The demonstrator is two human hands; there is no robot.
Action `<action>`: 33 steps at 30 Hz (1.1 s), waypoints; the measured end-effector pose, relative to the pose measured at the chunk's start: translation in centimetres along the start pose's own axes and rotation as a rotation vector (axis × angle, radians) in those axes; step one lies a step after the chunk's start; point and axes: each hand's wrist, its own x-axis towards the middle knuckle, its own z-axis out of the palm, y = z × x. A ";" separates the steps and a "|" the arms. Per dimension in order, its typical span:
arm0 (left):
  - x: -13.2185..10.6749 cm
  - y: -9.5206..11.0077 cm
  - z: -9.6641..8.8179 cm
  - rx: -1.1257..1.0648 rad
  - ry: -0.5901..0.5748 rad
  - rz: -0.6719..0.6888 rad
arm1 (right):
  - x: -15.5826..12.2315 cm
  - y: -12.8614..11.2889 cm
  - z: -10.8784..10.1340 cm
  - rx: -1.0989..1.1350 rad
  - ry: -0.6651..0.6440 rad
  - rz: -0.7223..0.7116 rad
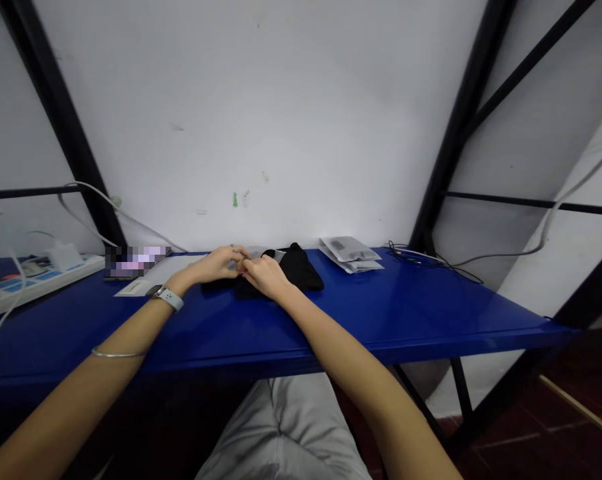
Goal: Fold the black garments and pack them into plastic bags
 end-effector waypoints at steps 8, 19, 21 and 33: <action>-0.2 2.4 -1.2 -0.120 -0.039 0.028 | -0.8 3.7 -0.7 -0.201 -0.035 0.144; -1.9 0.4 -4.1 -0.327 0.243 -0.177 | -3.1 9.5 -2.1 0.228 0.209 0.428; -2.2 -0.7 -4.1 -0.224 0.349 -0.236 | -2.7 9.0 -2.6 0.493 0.211 0.425; -0.9 -1.6 0.0 0.283 0.136 -0.191 | -2.5 6.2 -3.1 0.953 -0.133 0.401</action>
